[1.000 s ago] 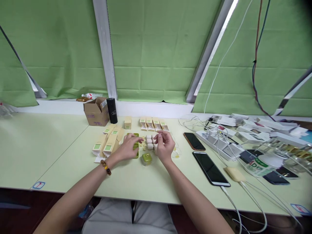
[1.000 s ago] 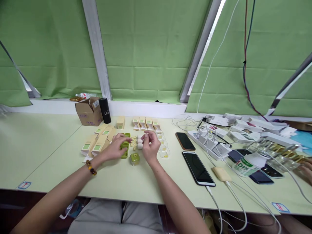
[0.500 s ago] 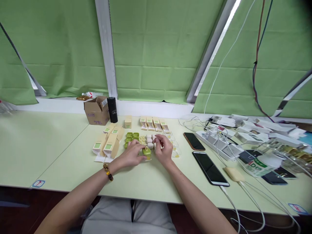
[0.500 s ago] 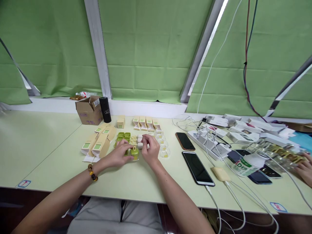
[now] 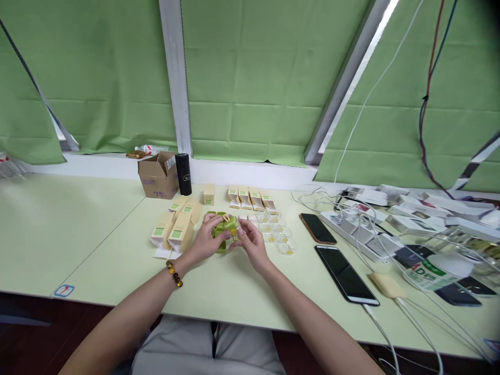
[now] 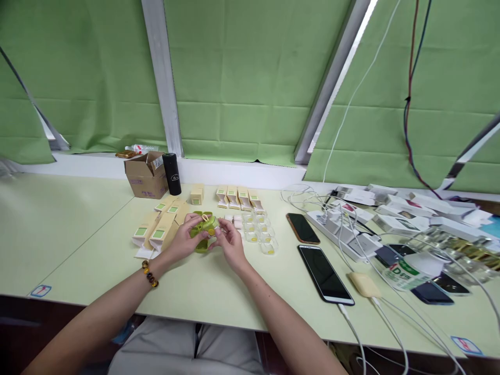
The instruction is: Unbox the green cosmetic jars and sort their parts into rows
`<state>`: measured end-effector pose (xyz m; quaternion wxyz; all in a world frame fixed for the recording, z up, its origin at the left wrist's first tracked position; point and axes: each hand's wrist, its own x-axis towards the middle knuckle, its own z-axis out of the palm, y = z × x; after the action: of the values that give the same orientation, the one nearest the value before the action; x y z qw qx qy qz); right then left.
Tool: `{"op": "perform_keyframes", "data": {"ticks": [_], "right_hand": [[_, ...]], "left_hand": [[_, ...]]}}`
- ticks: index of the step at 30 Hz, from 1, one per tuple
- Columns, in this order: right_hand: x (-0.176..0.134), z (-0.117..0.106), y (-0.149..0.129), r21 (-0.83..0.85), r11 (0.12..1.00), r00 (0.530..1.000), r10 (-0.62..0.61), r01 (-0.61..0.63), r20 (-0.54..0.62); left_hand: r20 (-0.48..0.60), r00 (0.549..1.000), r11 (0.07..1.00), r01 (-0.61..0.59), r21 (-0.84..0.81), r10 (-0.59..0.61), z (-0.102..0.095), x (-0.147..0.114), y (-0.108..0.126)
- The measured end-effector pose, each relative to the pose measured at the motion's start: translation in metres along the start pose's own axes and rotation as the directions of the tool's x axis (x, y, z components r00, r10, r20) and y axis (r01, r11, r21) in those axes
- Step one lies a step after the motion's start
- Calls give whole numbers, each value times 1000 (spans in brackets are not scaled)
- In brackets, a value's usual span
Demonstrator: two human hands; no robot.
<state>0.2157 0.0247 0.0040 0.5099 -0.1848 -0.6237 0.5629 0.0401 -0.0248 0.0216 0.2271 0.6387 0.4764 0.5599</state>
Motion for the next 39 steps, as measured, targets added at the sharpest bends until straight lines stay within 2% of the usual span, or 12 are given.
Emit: {"op": "perform_keyframes", "data": {"ticks": [3, 6, 10, 14, 16, 20, 25, 27, 30, 33, 35, 39], "right_hand": [[0, -1, 1, 33, 999, 1000, 24, -24, 14], [1, -3, 2, 50, 999, 1000, 7, -7, 2], [2, -1, 3, -8, 997, 997, -76, 76, -29], [-2, 2, 4, -159, 970, 978, -197, 185, -63], [-5, 3, 6, -281, 927, 959, -276, 248, -63], [-9, 0, 11, -484, 788, 895, -446, 382, -20], [-9, -3, 13, -578, 623, 803, -588, 527, 99], [-9, -3, 11, -589, 590, 787, -602, 551, 133], [-11, -1, 8, -553, 660, 825, -557, 509, 95], [-13, 0, 4, -454, 797, 903, -428, 398, 40], [-12, 0, 2, -387, 860, 938, -345, 334, 41], [-9, -1, 2, -294, 917, 962, -270, 270, 43]], "left_hand": [[-1, 1000, 999, -16, 43, 16, 0, -4, 3], [-61, 998, 997, -27, 73, 31, 2, -7, 1], [-120, 993, 998, -11, 57, 18, 5, -8, -2], [-109, 993, 996, 40, -76, -48, 9, -8, 0], [-87, 991, 981, 81, -177, -98, 11, -8, 1], [-56, 979, 936, 169, -308, -195, 13, -7, 0], [-48, 981, 912, 155, -380, -187, 12, -6, 2], [-36, 985, 910, 141, -389, -168, 10, -7, 4], [-16, 989, 908, 126, -399, -145, 6, -9, 5], [-18, 994, 921, 91, -379, -106, 3, -11, 4], [-50, 995, 944, 66, -325, -86, 3, -11, 3], [-127, 992, 976, -1, -218, -27, 3, -7, 1]]}}
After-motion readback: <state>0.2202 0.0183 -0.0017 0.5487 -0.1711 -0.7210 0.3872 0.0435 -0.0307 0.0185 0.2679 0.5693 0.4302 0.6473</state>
